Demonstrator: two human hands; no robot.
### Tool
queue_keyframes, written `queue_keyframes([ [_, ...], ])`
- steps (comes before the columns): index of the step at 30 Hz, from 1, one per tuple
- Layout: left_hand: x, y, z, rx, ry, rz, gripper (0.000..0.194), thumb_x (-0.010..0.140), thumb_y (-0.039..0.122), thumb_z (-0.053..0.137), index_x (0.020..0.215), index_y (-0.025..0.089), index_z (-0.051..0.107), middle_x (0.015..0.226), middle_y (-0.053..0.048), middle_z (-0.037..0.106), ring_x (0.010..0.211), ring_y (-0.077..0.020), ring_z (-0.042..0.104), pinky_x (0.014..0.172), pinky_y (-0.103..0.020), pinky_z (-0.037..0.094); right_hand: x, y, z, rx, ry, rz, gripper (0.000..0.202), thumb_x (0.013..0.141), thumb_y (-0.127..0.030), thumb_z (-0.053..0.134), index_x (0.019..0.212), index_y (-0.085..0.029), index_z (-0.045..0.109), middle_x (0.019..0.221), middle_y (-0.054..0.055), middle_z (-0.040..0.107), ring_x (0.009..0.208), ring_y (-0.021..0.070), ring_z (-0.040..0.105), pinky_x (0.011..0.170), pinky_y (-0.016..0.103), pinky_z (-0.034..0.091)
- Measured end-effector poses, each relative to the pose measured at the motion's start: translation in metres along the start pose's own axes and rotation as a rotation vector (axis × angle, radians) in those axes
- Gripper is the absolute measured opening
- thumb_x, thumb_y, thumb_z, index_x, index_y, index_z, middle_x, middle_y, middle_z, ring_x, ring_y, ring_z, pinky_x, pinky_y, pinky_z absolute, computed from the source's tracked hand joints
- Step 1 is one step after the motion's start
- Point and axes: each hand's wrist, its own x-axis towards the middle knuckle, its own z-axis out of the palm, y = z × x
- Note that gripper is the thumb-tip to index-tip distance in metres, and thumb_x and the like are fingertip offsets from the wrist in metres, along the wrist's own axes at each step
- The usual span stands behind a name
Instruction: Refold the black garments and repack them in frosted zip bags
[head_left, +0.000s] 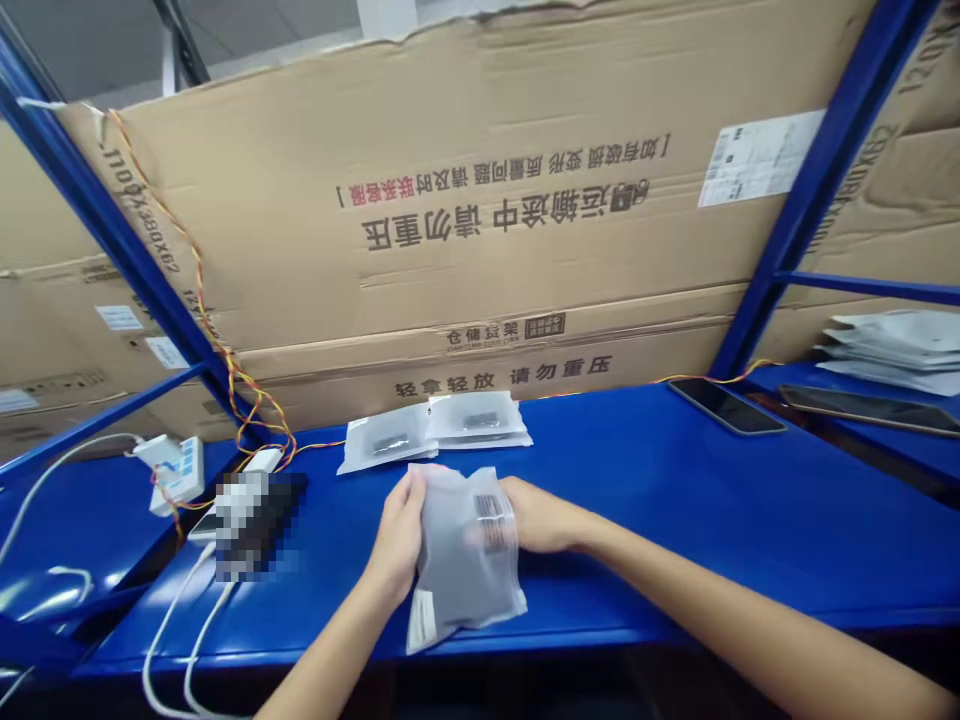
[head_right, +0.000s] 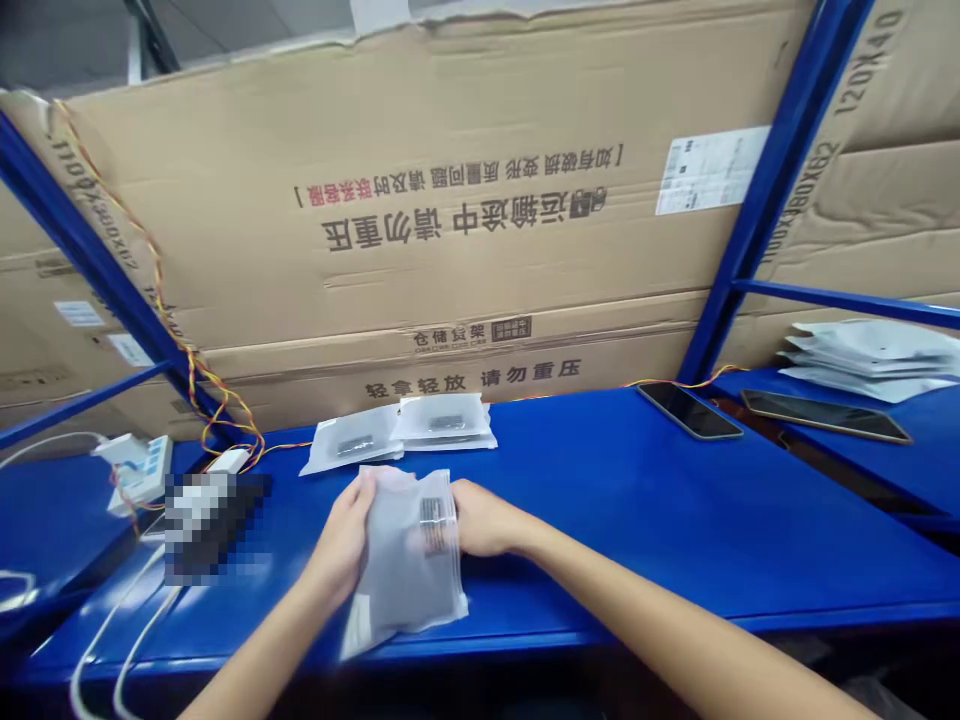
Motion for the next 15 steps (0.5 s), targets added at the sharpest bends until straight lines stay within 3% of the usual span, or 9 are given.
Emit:
queue_keyframes([
  [5, -0.019, 0.004, -0.012, 0.004, 0.086, -0.010, 0.065, 0.079, 0.076, 0.073, 0.114, 0.022, 0.074, 0.125, -0.013, 0.077, 0.119, -0.0328, 0.070, 0.101, -0.040, 0.055, 0.002, -0.003, 0.024, 0.065, 0.101, -0.074, 0.040, 0.063, -0.044, 0.091, 0.090, -0.019, 0.077, 0.093, 0.003, 0.079, 0.092, 0.0284, 0.071, 0.084, 0.039, 0.059],
  [8, -0.037, -0.003, -0.017, 0.013, 0.108, -0.066, 0.067, 0.078, 0.073, 0.076, 0.120, 0.022, 0.067, 0.111, -0.013, 0.080, 0.101, -0.0321, 0.077, 0.085, -0.041, 0.060, -0.001, 0.001, 0.033, 0.137, 0.222, -0.081, 0.050, 0.065, -0.050, 0.091, 0.102, -0.020, 0.074, 0.103, 0.006, 0.080, 0.105, 0.0318, 0.072, 0.095, 0.043, 0.058],
  [11, -0.051, -0.010, -0.018, 0.045, 0.077, -0.094, 0.073, 0.075, 0.068, 0.080, 0.126, 0.021, 0.059, 0.092, -0.010, 0.080, 0.078, -0.0294, 0.078, 0.069, -0.038, 0.060, -0.004, 0.011, 0.038, 0.203, 0.363, -0.015, 0.055, 0.071, -0.056, 0.088, 0.109, -0.022, 0.067, 0.099, 0.007, 0.079, 0.095, 0.0307, 0.076, 0.087, 0.046, 0.062],
  [15, -0.049, -0.010, -0.030, 0.127, 0.048, -0.013, 0.076, 0.071, 0.065, 0.081, 0.125, 0.021, 0.052, 0.086, -0.007, 0.079, 0.067, -0.0286, 0.077, 0.062, -0.038, 0.060, -0.013, 0.024, 0.039, 0.313, 0.652, -0.015, 0.060, 0.079, -0.057, 0.082, 0.122, -0.027, 0.053, 0.103, 0.005, 0.078, 0.092, 0.0290, 0.078, 0.082, 0.045, 0.064],
])
